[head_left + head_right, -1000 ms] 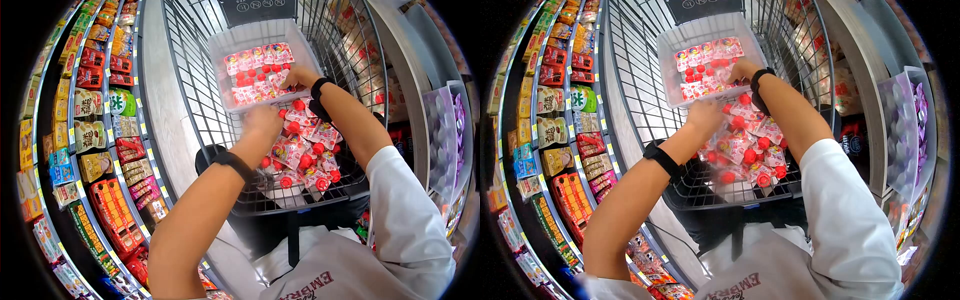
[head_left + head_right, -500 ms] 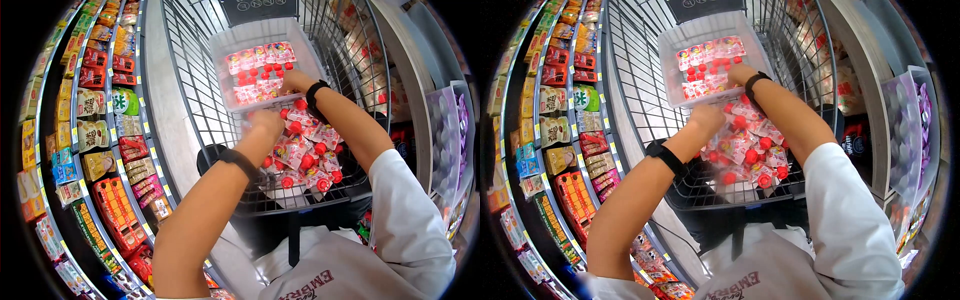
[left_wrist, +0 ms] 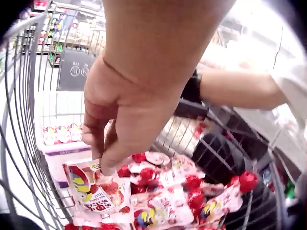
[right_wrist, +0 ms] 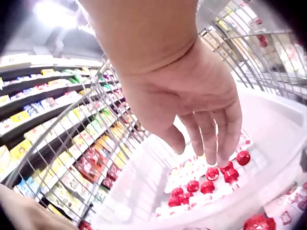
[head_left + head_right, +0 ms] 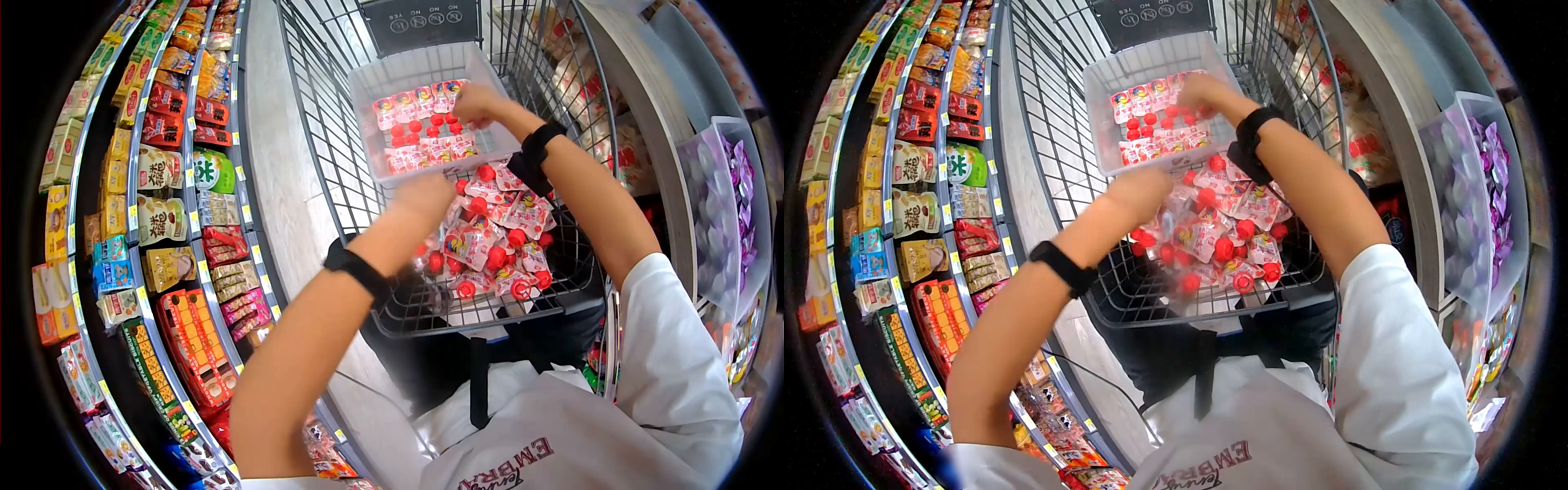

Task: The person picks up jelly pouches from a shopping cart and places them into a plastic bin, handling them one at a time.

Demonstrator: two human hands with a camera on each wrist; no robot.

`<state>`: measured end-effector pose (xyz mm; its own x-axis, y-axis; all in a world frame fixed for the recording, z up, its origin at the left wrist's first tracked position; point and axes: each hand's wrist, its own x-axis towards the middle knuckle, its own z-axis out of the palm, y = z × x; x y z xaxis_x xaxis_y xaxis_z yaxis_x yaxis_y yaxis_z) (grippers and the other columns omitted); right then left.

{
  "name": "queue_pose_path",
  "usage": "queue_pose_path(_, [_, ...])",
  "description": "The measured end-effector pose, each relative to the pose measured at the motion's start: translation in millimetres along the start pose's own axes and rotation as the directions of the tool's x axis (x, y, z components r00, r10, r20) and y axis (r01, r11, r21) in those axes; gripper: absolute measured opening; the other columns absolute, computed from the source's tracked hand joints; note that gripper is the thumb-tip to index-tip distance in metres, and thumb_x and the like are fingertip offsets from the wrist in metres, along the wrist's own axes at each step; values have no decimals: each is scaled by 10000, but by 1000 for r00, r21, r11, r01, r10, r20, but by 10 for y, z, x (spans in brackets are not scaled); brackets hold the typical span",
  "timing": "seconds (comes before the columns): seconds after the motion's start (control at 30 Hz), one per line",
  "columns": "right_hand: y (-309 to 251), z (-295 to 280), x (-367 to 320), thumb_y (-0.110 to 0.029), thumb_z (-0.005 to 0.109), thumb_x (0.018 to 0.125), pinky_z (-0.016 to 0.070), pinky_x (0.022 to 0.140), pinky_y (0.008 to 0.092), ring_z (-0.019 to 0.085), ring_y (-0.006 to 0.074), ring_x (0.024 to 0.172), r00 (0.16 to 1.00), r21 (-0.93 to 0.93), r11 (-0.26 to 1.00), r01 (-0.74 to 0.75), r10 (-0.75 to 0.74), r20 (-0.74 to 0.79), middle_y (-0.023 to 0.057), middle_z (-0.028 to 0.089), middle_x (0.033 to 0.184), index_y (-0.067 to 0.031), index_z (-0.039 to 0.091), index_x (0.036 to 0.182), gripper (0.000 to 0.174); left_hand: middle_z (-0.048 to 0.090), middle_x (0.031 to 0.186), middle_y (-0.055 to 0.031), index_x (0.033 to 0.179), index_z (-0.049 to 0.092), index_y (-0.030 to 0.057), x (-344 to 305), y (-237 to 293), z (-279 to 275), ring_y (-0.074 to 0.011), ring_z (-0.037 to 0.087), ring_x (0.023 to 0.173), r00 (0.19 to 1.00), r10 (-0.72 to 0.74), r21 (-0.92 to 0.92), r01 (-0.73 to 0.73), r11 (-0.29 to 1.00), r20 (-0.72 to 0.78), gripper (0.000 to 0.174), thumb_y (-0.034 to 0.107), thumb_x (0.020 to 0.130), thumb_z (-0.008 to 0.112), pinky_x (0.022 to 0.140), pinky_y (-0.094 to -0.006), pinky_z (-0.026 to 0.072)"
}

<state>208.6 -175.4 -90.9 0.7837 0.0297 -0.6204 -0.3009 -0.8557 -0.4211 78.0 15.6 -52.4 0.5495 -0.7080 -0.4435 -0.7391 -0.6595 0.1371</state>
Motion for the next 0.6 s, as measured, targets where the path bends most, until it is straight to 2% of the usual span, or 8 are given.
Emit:
queue_pose_path(0.17, [62,-420,-330,-373,549,897,547,630,302,663,180,705,958,553,783,285,-239,-157,88,685,939,-38,629,1034,370,681,918,-143,890,651,-15,-258,-273,-1023,-279,671,855,990,-144,-117,143,983,3,175,60,735,678,731,-385,542])
queue_pose_path(0.23, [16,-420,-576,-463,501,929,543,675,298,660,172,747,946,698,639,324,-220,-238,84,682,976,-57,623,1067,445,675,920,-123,916,618,-26,-207,-553,-1114,-226,672,847,936,-326,-678,156,718,-130,158,43,785,672,730,-336,556])
queue_pose_path(0.27, [14,-435,-630,-556,462,912,539,726,331,660,197,822,969,827,511,233,-199,-149,108,665,1034,-54,595,1125,561,675,920,-123,916,618,-26,-205,-616,-1105,-226,672,847,932,-327,-677,142,723,-154,158,43,785,672,730,-336,556])
queue_pose_path(0.33, [-24,-450,-819,-708,378,873,524,822,435,635,290,1006,979,959,257,123,-187,-75,168,605,1178,-18,490,1271,804,650,966,-134,947,581,-36,-164,-664,-1064,-202,655,888,842,-536,-997,-74,-4,-60,109,11,854,614,798,-310,567])
queue_pose_path(0.43, [-48,-365,-1034,-529,575,876,533,835,470,628,331,1006,927,972,216,92,-376,-4,246,501,1272,60,362,1327,772,625,1019,-161,969,547,-60,-27,-606,-910,-221,642,935,772,-636,-929,-243,-279,-11,104,-15,878,574,886,-316,554])
queue_pose_path(0.47, [-61,-318,-1017,-529,575,876,533,835,470,628,331,1006,929,972,223,79,-369,9,246,501,1272,60,362,1327,772,613,1031,-163,953,545,-57,22,-578,-831,-226,630,970,787,-617,-927,-242,-285,-16,87,-22,878,572,917,-332,543])
queue_pose_path(0.53, [-106,-246,-932,-361,678,851,547,766,361,663,240,928,919,795,512,324,-371,-136,155,617,1123,0,424,1280,615,611,1026,-159,954,543,-55,138,-503,-714,-228,628,971,805,-593,-933,-234,-274,-28,85,-25,879,570,910,-333,544])
queue_pose_path(0.6, [-101,-202,-795,-277,704,828,547,720,323,667,210,868,938,796,529,294,-318,-136,131,629,1062,-10,427,1263,580,614,991,-138,960,548,-37,246,-387,-633,-240,643,901,808,-583,-961,-222,-164,-87,94,-11,875,580,851,-323,561])
